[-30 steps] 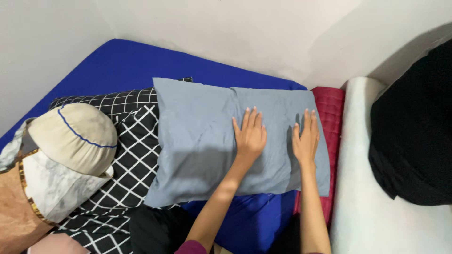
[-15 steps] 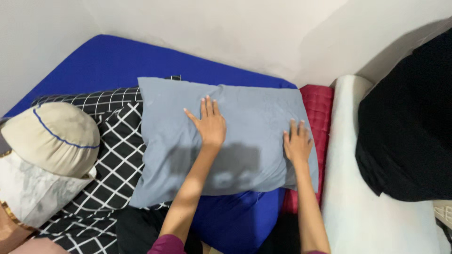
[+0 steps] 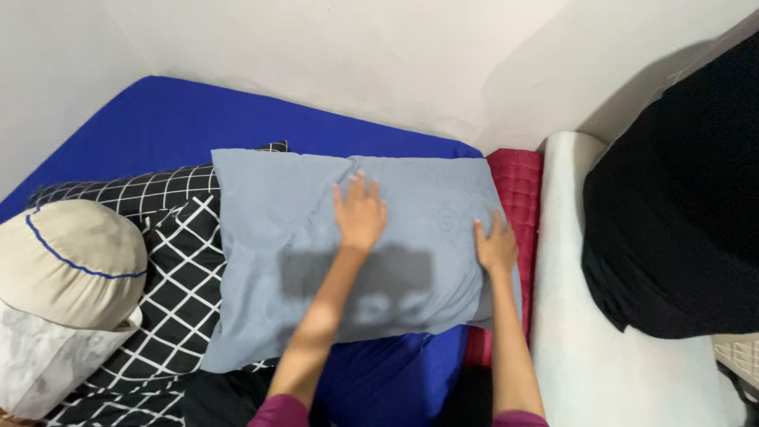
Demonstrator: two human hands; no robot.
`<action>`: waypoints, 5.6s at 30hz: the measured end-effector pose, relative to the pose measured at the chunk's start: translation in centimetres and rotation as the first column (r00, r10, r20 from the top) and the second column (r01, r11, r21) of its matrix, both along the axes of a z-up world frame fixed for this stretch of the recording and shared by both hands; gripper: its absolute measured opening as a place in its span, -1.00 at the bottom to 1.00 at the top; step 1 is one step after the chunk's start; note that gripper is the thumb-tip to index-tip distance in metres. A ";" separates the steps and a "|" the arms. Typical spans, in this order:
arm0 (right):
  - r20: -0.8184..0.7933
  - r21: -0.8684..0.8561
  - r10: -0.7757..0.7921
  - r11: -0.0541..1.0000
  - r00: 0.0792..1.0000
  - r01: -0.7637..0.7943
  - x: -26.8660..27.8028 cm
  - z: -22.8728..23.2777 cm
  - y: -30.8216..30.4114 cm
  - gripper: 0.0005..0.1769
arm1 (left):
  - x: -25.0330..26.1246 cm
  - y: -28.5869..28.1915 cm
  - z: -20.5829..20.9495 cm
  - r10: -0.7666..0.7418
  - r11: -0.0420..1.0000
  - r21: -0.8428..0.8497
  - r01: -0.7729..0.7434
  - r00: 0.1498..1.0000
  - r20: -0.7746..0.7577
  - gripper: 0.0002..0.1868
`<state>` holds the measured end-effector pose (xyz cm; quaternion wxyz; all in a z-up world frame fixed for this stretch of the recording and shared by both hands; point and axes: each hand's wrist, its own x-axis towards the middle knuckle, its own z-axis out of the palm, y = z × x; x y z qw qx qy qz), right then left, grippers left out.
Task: The person sits on a bed and repeatedly pats, presses, and adjusts a light blue pillow to fluff it. They then pick up a black and white checkered pillow, pat it, and place it next to the blue one.
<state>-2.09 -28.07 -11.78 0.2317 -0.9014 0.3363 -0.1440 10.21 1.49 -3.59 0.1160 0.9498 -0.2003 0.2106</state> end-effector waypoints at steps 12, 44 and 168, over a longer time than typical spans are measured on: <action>0.214 0.126 -0.266 0.962 0.940 0.243 -3.3 3.2 0.6 -0.17 | -3.4 9.3 1.2 0.289 0.955 0.007 -0.298 0.930 0.226 -0.94; 0.348 -0.905 0.788 0.424 0.508 -0.038 -10.1 43.9 19.7 -0.39 | -10.7 10.0 18.7 -0.159 -0.172 -0.951 0.259 0.945 0.286 -0.36; 0.930 0.354 -0.178 0.675 0.322 -0.647 -6.1 17.8 10.2 -0.35 | -5.2 10.7 0.3 -0.410 0.322 -0.947 0.000 0.901 -0.140 -0.30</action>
